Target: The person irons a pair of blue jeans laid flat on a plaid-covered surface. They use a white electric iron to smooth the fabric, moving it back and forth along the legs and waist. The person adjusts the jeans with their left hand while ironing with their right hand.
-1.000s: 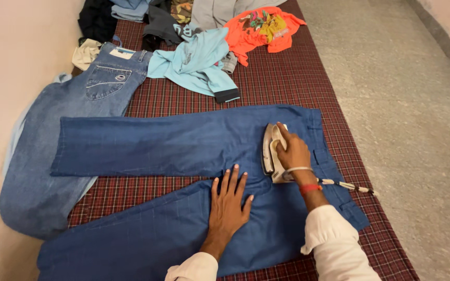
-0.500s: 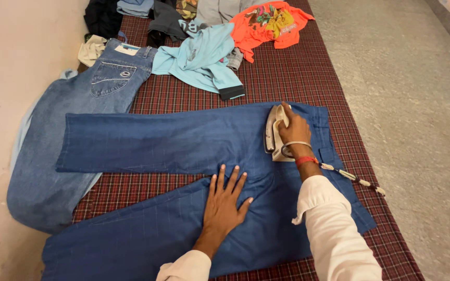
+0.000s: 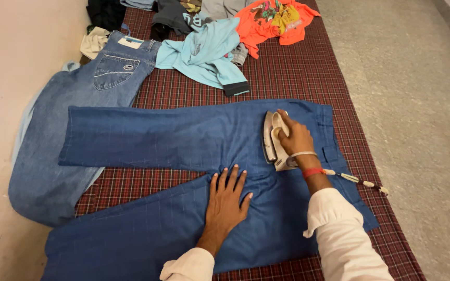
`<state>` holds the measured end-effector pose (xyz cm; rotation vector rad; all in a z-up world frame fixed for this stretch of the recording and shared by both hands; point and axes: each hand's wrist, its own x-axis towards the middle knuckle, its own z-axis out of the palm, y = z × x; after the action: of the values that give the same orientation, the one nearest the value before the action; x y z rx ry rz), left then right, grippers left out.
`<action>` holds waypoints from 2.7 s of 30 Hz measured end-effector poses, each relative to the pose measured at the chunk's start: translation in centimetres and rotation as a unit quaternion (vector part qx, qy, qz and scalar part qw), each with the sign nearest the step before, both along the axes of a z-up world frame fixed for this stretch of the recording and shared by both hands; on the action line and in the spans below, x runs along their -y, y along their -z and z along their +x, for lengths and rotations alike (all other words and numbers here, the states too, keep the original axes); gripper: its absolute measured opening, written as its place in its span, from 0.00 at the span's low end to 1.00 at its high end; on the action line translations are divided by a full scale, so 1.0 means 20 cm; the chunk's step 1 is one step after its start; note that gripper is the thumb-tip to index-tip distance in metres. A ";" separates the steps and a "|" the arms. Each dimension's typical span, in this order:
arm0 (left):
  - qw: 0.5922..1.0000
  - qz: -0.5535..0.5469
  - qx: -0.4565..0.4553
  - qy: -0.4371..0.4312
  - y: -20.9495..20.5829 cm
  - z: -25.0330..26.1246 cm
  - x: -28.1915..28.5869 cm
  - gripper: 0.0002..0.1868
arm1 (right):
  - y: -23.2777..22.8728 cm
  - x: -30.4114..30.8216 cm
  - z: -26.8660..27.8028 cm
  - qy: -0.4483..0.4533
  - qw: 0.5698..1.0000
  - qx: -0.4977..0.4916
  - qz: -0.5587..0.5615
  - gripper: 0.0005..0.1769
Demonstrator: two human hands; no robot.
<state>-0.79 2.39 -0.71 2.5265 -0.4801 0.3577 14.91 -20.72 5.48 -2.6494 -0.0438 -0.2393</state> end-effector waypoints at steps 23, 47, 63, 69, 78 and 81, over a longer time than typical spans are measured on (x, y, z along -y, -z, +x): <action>1.000 -0.010 -0.008 -0.021 0.00 -0.01 0.00 0.32 | -0.02 -0.17 -0.06 0.050 0.998 -0.021 0.011 0.36; 0.980 0.111 -0.043 -0.162 0.12 0.48 -0.70 0.48 | -0.01 -0.18 0.16 0.066 0.997 -0.044 0.024 0.38; 0.973 0.115 0.029 -0.200 0.22 0.64 -1.51 0.42 | -0.04 -0.19 0.14 0.045 0.997 -0.040 0.055 0.39; 0.936 0.198 -0.023 -0.289 0.11 0.61 -1.59 0.41 | -0.08 -0.21 0.11 0.057 0.994 -0.069 0.068 0.39; 0.957 0.063 -0.083 -0.272 0.15 0.60 -1.89 0.47 | -0.08 -0.29 -0.06 0.067 0.990 -0.078 0.094 0.37; 0.958 0.055 -0.072 -0.273 0.18 0.60 -1.89 0.46 | -0.13 -0.32 -0.03 0.067 0.988 -0.072 0.116 0.37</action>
<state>11.20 40.13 -4.23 2.7373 0.2741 0.3490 14.33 -14.32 8.00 -2.4326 0.1974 -0.0886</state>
